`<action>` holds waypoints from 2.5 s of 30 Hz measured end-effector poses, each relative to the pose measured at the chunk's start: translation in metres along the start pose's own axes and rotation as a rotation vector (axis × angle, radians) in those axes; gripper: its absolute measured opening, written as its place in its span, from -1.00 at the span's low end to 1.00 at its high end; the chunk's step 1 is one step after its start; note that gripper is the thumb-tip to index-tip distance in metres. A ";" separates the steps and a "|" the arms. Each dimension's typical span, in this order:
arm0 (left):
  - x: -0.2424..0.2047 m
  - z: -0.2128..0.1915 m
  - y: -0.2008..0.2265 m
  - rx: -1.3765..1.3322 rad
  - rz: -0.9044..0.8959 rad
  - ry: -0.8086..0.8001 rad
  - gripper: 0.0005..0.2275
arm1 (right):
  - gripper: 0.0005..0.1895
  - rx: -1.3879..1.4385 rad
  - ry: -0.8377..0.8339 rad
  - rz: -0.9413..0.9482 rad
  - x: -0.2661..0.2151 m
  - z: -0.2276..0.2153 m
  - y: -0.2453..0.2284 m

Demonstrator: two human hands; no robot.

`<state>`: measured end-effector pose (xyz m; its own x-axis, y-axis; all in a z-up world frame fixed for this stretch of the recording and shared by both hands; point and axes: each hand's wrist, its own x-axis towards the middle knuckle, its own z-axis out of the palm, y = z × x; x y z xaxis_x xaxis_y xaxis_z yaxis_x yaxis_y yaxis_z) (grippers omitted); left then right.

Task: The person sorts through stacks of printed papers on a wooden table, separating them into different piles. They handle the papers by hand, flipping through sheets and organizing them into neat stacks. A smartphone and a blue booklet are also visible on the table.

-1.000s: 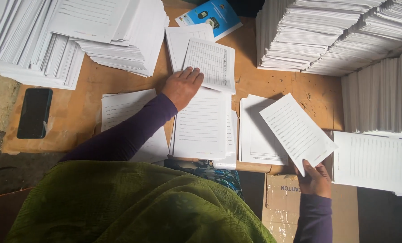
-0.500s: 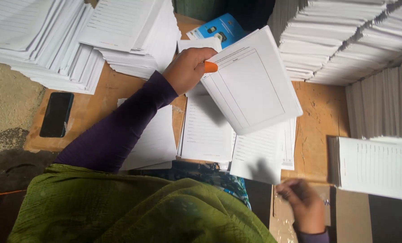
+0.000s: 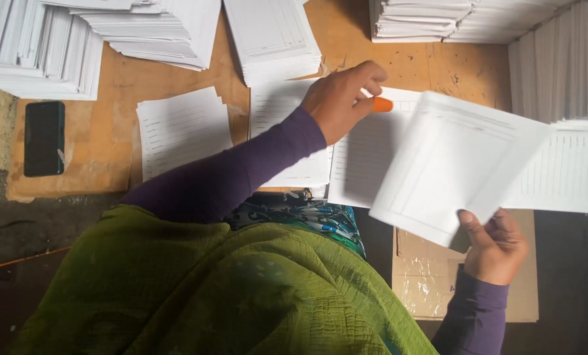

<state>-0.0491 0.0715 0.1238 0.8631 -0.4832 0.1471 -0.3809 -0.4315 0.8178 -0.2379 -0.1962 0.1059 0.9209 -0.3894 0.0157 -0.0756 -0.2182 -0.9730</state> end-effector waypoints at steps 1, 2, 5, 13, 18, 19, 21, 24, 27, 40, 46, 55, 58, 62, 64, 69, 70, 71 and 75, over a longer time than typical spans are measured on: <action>-0.011 0.016 -0.007 0.030 0.058 0.077 -0.79 | -0.51 0.019 0.133 -0.032 -0.001 -0.014 0.011; -0.023 0.031 -0.013 0.057 0.117 0.153 -0.77 | -0.49 0.036 0.265 -0.064 -0.004 -0.028 0.022; -0.058 0.101 -0.041 0.276 0.124 -0.036 -0.68 | -0.79 0.032 0.480 0.039 -0.008 -0.072 0.045; -0.084 0.157 -0.061 0.616 0.336 -0.248 -0.59 | -0.65 0.036 0.509 0.121 -0.019 -0.095 0.097; -0.092 0.163 -0.083 0.486 0.348 -0.377 -0.67 | -0.62 0.176 0.412 0.057 -0.017 -0.061 0.070; -0.094 0.161 -0.083 0.439 0.378 -0.320 -0.67 | -0.62 0.135 0.382 0.049 -0.017 -0.062 0.071; -0.097 0.157 -0.084 0.391 0.412 -0.266 -0.67 | -0.62 0.094 0.358 0.041 -0.017 -0.065 0.072; -0.097 0.147 -0.085 0.279 0.333 -0.196 -0.61 | -0.66 0.035 0.385 0.070 -0.013 -0.067 0.067; -0.100 0.135 -0.083 0.087 0.337 -0.134 -0.69 | -0.66 0.073 0.358 0.023 -0.015 -0.068 0.064; -0.050 0.175 -0.027 0.622 0.466 -0.427 -0.66 | -0.64 0.136 0.422 0.057 -0.021 -0.072 0.072; -0.056 0.151 -0.026 0.215 0.377 -0.258 -0.58 | -0.63 0.164 0.429 0.098 -0.022 -0.075 0.087; -0.087 0.128 -0.045 0.358 0.085 -0.065 -0.72 | -0.64 0.190 0.404 0.130 -0.019 -0.066 0.096; -0.093 0.103 -0.040 0.206 -0.001 -0.066 -0.69 | -0.67 0.205 0.384 0.161 -0.017 -0.058 0.093; -0.106 0.082 -0.071 -0.755 -0.343 0.175 -0.54 | -0.59 0.284 0.254 0.266 -0.012 -0.025 0.047; -0.102 0.070 -0.071 -1.088 -0.430 0.244 -0.50 | -0.62 0.257 0.207 0.299 -0.007 0.001 0.033; -0.117 0.082 -0.107 -1.458 -0.389 0.298 -0.51 | -0.71 0.244 0.126 0.263 0.004 0.065 0.052; -0.117 0.081 -0.108 -1.490 -0.416 0.306 -0.52 | -0.73 0.220 0.081 0.276 0.008 0.073 0.065; -0.119 0.082 -0.109 -1.526 -0.446 0.317 -0.52 | -0.75 0.192 0.034 0.293 0.011 0.080 0.078; -0.120 0.084 -0.118 -1.531 -0.417 0.304 -0.53 | -0.73 0.145 0.021 0.288 0.015 0.088 0.113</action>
<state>-0.1361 0.1160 -0.0371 0.9180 -0.2912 -0.2693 0.3952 0.7287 0.5593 -0.1991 -0.1478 -0.0244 0.8614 -0.4350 -0.2623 -0.2759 0.0327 -0.9606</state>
